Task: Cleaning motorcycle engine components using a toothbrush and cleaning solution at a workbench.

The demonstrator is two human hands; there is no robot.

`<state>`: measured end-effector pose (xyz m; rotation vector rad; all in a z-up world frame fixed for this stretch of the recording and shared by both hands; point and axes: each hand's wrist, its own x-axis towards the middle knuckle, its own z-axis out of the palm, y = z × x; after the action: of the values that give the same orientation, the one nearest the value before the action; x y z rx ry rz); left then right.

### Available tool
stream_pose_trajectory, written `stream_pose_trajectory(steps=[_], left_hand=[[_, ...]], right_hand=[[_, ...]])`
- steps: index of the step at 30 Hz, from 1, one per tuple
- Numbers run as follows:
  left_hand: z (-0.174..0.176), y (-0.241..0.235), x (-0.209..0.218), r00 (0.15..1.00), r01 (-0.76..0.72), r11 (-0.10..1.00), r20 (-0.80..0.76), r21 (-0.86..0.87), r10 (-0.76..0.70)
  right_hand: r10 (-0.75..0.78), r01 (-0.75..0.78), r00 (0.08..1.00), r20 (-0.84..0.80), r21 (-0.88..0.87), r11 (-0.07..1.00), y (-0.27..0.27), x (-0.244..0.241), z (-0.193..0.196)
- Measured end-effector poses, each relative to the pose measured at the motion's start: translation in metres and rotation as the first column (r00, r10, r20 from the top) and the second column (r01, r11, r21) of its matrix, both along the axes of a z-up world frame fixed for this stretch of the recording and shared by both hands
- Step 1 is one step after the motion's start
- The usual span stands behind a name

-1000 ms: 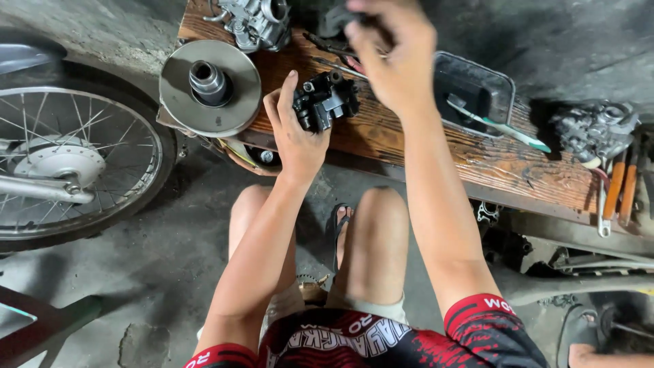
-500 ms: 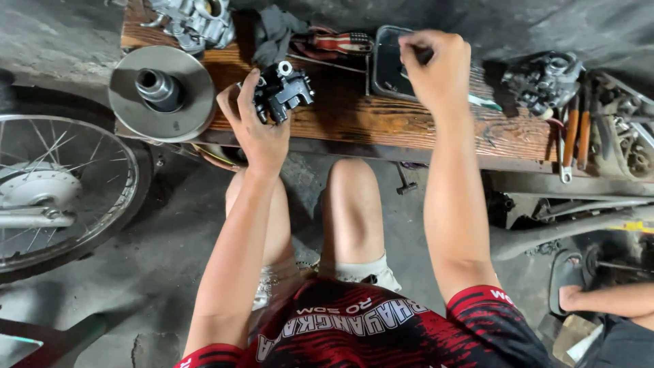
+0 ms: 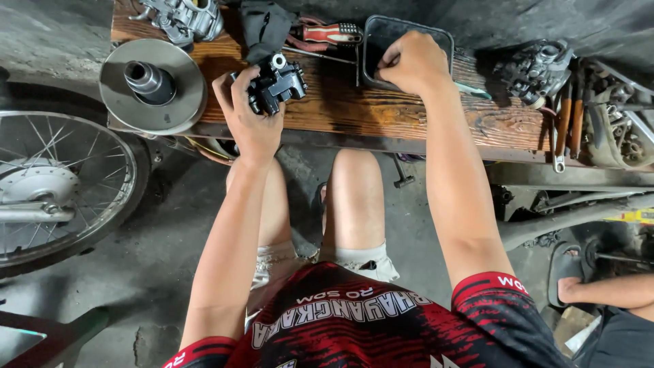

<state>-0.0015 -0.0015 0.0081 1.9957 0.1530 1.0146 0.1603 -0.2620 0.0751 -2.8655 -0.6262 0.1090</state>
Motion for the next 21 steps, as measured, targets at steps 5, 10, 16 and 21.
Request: stream_pose_trajectory(steps=[5,10,16,21], left_hand=[[0.009,0.002,0.000,0.998,0.069,0.997,-0.009,0.028,-0.069],[0.015,-0.001,-0.002,0.996,0.088,0.995,-0.007,0.050,-0.087],[0.015,0.001,-0.001,0.998,0.061,0.998,0.002,0.005,-0.061],[0.020,0.002,-0.004,0.998,0.057,0.996,0.042,-0.062,-0.054]], right_hand=[[0.139,-0.202,0.972,0.191,0.362,0.910,0.000,-0.018,0.010],[0.080,-0.155,0.971,0.225,0.336,0.929,-0.004,-0.025,-0.001],[0.084,-0.184,0.958,0.273,0.364,0.913,-0.003,-0.031,0.001],[0.060,-0.196,0.941,0.332,0.395,0.898,-0.004,-0.030,-0.003]])
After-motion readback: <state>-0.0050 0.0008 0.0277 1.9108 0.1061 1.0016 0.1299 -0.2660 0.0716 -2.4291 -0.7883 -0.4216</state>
